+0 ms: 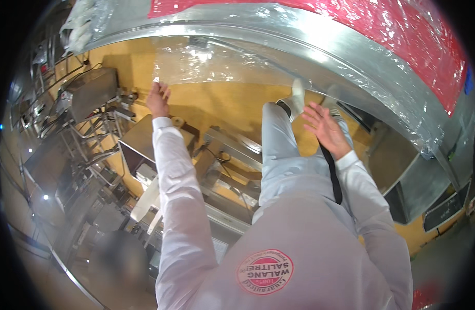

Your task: The person wraps a large pink rectangular object on a stainless steel table using clear plastic wrap. They use scissors to cut the plastic film and smooth it over the object's surface, ensuring full coverage and a tight seal.

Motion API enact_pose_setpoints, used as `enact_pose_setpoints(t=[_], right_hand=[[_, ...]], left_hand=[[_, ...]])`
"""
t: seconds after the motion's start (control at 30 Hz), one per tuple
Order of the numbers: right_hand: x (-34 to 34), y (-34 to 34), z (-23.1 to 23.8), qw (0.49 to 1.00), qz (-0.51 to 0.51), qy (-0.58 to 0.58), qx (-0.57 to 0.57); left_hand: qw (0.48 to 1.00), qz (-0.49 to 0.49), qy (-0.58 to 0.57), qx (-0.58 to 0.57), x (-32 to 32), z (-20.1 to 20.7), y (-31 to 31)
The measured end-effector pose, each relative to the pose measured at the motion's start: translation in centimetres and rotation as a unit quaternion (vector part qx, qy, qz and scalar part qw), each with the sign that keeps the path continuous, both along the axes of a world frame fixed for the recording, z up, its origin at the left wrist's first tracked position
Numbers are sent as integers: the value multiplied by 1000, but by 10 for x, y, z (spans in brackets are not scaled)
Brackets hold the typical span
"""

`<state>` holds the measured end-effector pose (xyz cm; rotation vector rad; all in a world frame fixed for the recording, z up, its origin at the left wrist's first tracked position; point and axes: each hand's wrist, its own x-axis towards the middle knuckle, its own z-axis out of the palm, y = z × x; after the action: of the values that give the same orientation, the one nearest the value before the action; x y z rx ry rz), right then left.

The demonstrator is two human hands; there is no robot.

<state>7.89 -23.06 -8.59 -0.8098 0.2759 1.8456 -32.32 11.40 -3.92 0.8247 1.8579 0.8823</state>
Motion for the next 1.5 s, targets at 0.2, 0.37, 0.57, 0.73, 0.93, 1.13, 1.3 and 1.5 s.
enact_pose_setpoints(t=[0.2,0.37,0.57,0.73,0.93,1.13,1.3,1.5], right_hand=[[-61,38,-2,990,98,-99,-28],[-216,151,10,969,207,-118,61],[-360,280,51,995,-56,78,41],[-400,318,40,981,-163,75,-72],[-422,327,30,962,-252,-2,-109],[-408,314,30,943,-316,-35,-100],[-378,294,33,921,-361,-73,-132],[-344,266,28,881,-434,-57,-181]], left_hand=[[993,-15,-113,3,-32,-2,7],[986,-71,-151,-14,-41,-2,4],[988,-124,-11,-92,-43,23,1],[974,-194,-38,-111,-51,27,19],[960,-257,-60,-96,-58,23,31],[950,-300,-48,-78,-62,19,38],[953,-291,-40,-71,-54,23,35],[959,-262,-53,-89,-58,19,31]])
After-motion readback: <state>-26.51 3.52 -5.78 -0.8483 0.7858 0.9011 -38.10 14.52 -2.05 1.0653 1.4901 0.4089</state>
